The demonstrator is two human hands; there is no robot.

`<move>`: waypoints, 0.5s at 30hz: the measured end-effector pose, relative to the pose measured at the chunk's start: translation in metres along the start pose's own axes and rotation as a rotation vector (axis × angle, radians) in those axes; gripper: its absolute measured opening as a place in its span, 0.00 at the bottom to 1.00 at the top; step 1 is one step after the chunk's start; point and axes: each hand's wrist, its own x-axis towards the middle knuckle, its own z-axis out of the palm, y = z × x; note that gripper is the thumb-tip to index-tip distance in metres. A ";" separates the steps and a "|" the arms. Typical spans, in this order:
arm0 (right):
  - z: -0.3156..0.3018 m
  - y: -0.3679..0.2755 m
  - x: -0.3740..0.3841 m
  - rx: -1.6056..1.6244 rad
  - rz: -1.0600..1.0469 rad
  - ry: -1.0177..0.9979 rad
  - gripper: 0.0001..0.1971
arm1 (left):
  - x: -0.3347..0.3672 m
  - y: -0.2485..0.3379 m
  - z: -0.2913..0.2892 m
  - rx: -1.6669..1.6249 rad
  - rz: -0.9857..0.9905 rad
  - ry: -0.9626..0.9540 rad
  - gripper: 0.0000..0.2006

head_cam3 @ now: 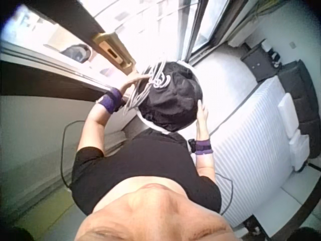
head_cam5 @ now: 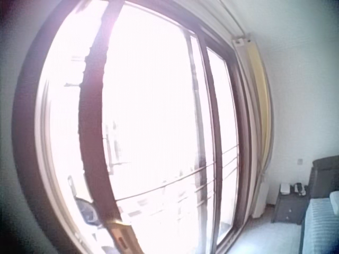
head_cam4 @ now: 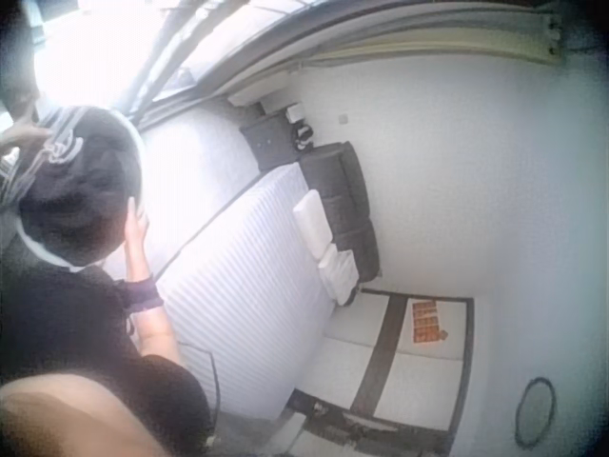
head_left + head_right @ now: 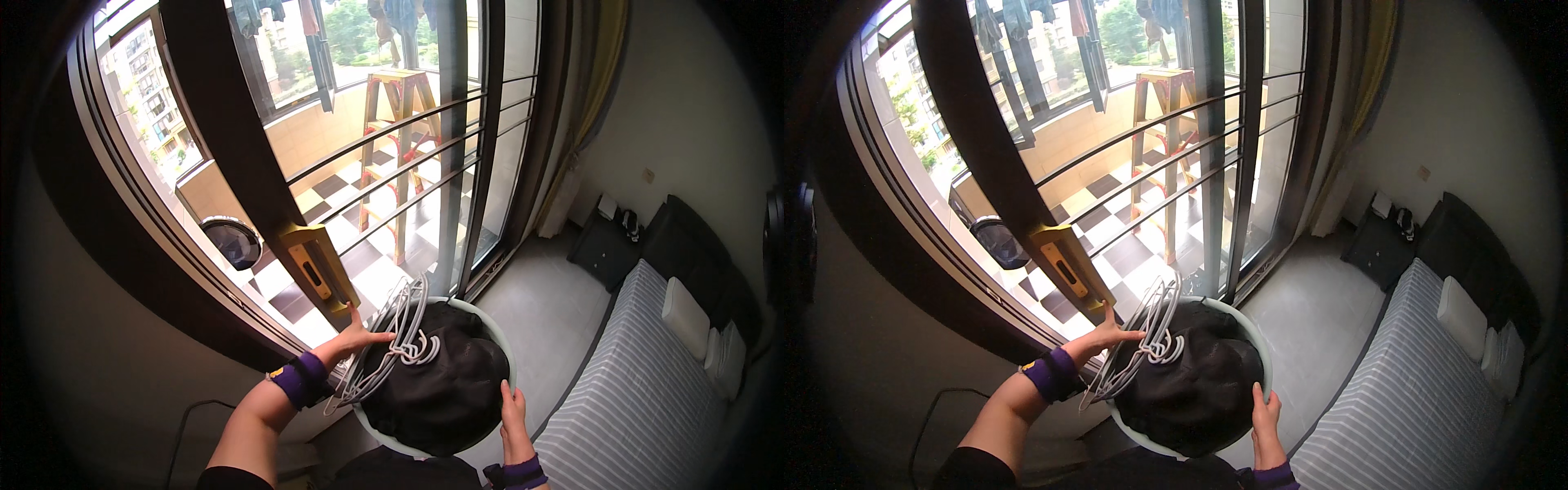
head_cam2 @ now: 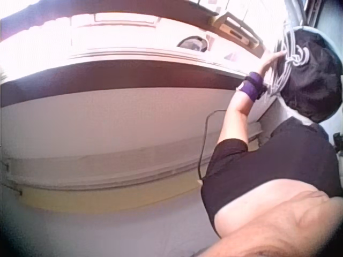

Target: The person removes wet clothes from a small washing machine and puts them into a basin, carries the basin to a balcony, and prepares to hang a cap on a hanger.

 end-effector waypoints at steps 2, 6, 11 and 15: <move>-0.004 -0.011 0.008 -0.006 0.003 0.016 0.20 | 0.015 0.024 0.007 0.023 0.051 -0.015 0.78; -0.019 -0.016 0.018 -0.019 0.031 -0.001 0.21 | 0.035 0.053 0.018 0.069 0.086 -0.069 0.76; -0.035 -0.020 0.033 0.014 0.082 0.044 0.23 | 0.038 0.093 0.035 0.126 0.041 -0.120 0.72; -0.046 -0.029 0.049 -0.005 0.058 0.020 0.24 | 0.039 0.093 0.039 0.170 -0.118 -0.168 0.70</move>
